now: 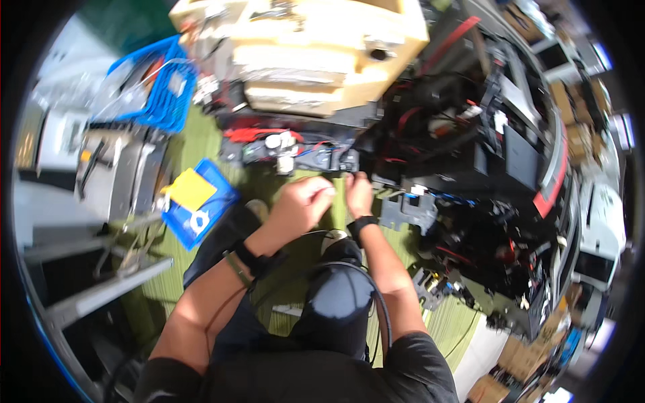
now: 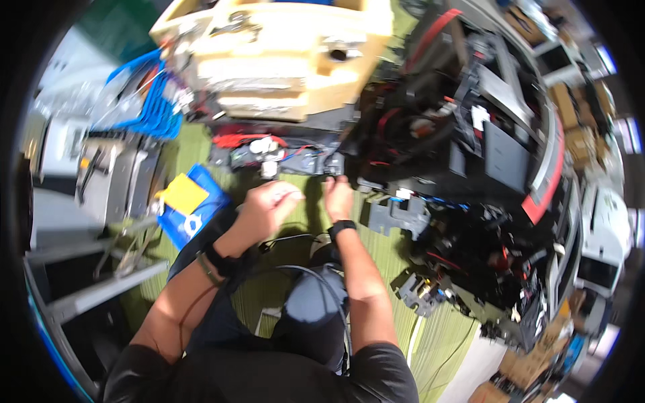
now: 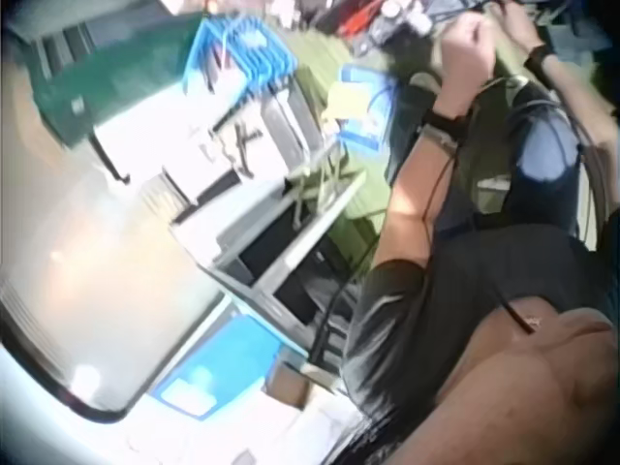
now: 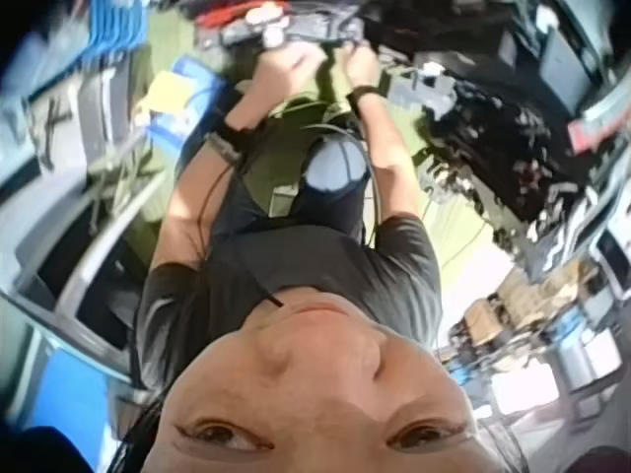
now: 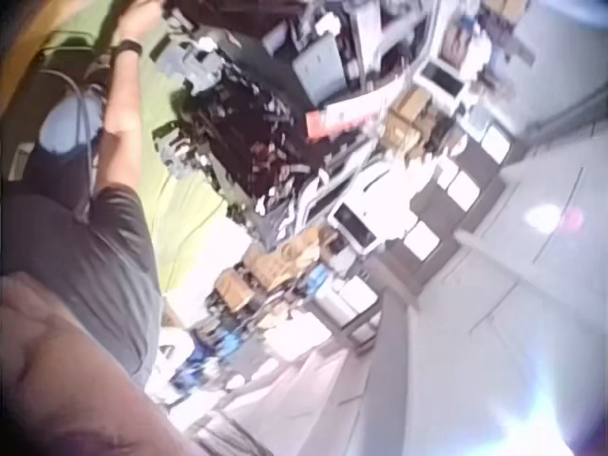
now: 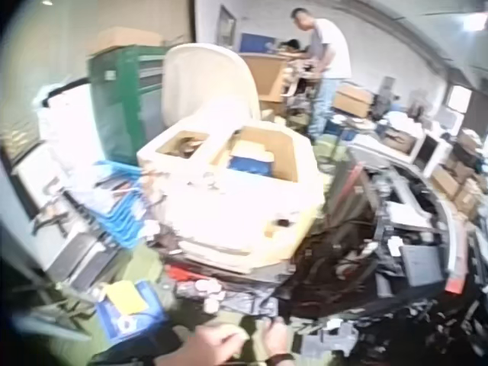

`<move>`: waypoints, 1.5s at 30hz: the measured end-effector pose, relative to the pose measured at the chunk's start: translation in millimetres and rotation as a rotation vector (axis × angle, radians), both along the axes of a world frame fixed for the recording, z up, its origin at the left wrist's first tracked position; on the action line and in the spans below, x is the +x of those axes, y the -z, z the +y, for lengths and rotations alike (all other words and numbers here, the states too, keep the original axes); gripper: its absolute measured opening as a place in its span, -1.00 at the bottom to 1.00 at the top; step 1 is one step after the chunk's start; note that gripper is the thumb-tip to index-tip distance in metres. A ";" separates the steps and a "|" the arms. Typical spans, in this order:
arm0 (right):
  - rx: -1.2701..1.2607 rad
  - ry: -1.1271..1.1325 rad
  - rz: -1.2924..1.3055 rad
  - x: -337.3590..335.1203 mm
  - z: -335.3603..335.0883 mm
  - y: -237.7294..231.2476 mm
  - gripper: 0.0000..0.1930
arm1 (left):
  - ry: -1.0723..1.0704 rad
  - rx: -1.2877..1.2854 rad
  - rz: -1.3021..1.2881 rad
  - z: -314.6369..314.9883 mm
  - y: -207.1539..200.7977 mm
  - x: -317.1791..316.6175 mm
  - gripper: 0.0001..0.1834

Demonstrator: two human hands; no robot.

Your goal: The recorder is performing internal wiring and component assembly on a large electromechanical unit.

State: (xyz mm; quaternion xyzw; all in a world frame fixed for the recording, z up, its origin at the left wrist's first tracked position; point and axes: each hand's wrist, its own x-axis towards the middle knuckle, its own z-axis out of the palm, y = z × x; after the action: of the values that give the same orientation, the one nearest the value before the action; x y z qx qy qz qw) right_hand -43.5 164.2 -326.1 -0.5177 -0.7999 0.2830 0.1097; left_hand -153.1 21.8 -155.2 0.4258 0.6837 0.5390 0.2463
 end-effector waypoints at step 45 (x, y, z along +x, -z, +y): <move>0.177 -0.234 0.577 -171.5 -114.7 -252.0 -0.76 | -0.917 0.430 -0.420 -35.5 -10.3 -155.0 -0.78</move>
State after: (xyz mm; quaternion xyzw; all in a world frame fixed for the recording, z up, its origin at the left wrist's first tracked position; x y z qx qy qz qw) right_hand -215.1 49.6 -74.1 -0.3090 -0.8113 0.3584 0.3432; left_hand -308.1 -13.8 -144.9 0.0079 0.6097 0.7922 0.0247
